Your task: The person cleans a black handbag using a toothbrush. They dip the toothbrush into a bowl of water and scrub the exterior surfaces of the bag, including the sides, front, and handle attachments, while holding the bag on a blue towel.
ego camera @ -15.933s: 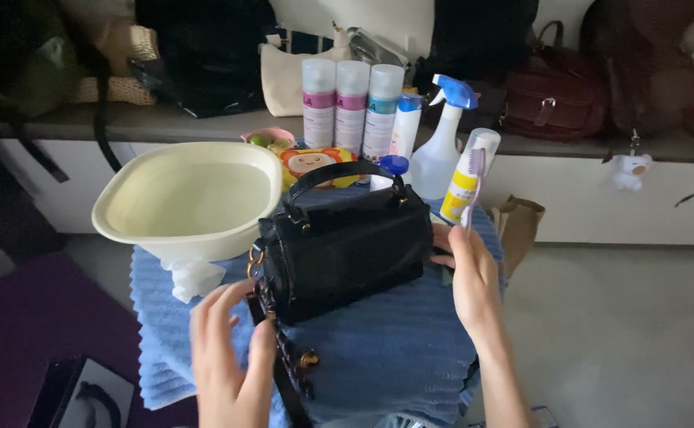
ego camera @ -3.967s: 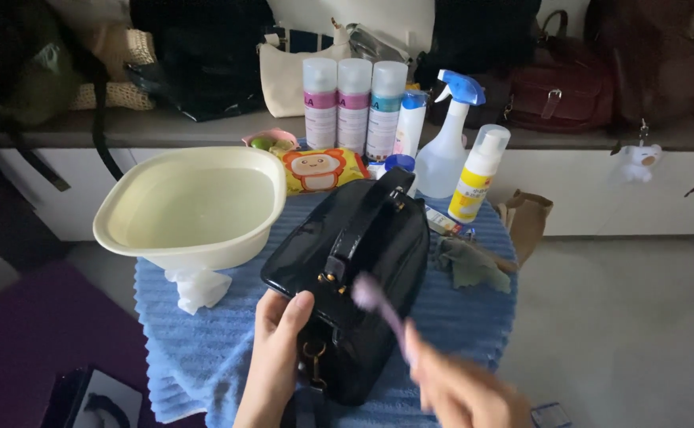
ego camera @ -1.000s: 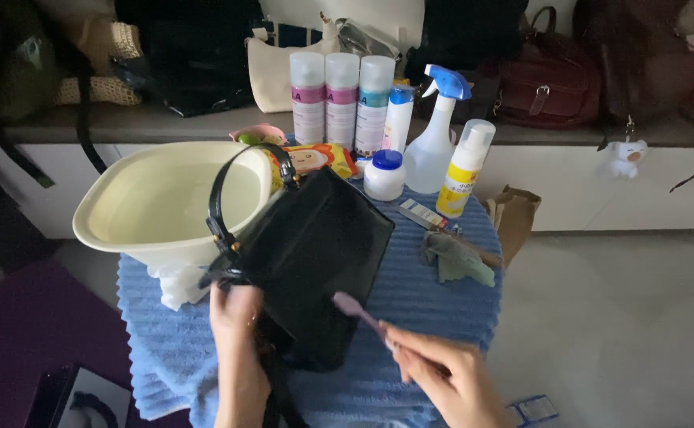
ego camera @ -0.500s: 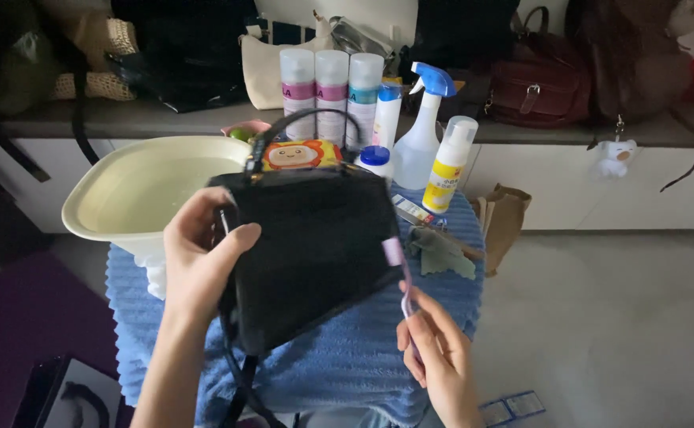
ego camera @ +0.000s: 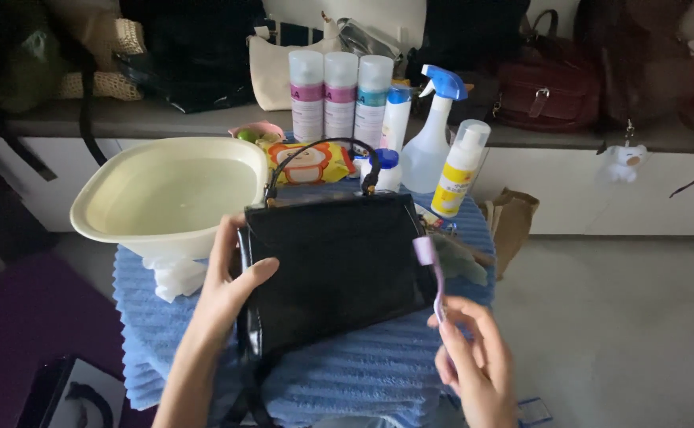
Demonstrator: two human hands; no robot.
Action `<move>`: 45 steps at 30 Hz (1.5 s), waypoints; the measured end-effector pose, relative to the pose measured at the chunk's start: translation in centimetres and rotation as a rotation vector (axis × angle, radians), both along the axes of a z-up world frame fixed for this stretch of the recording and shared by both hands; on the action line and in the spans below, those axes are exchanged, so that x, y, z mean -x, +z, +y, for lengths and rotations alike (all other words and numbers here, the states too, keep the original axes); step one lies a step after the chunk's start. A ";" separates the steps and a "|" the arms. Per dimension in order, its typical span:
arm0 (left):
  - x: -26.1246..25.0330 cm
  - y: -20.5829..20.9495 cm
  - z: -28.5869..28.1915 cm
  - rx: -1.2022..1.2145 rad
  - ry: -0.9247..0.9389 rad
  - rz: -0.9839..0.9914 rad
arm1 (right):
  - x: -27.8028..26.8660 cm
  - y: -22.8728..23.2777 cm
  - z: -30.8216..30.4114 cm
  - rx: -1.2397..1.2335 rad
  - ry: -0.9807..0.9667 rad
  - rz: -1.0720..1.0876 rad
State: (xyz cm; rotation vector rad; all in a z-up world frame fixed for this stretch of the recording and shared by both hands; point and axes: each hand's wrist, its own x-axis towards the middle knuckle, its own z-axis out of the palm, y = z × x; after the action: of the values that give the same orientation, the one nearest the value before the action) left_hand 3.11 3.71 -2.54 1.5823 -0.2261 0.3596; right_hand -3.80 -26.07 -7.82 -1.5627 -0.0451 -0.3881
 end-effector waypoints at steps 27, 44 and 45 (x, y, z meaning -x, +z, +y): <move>1.0 -0.8 0.4 0.084 0.014 0.018 | 4.3 0.9 8.3 0.693 -0.298 0.235; 0.8 -1.3 0.8 0.043 0.058 0.051 | 3.5 2.7 6.1 0.817 -0.176 0.650; 0.8 -1.4 0.8 0.067 0.041 0.034 | 2.8 2.6 4.8 0.778 -0.299 0.574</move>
State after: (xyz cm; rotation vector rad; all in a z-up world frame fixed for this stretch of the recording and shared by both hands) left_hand 2.36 4.54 -3.99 1.5277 -0.1544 0.3681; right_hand -6.63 -21.25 -5.25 -2.4130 0.5458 -0.1348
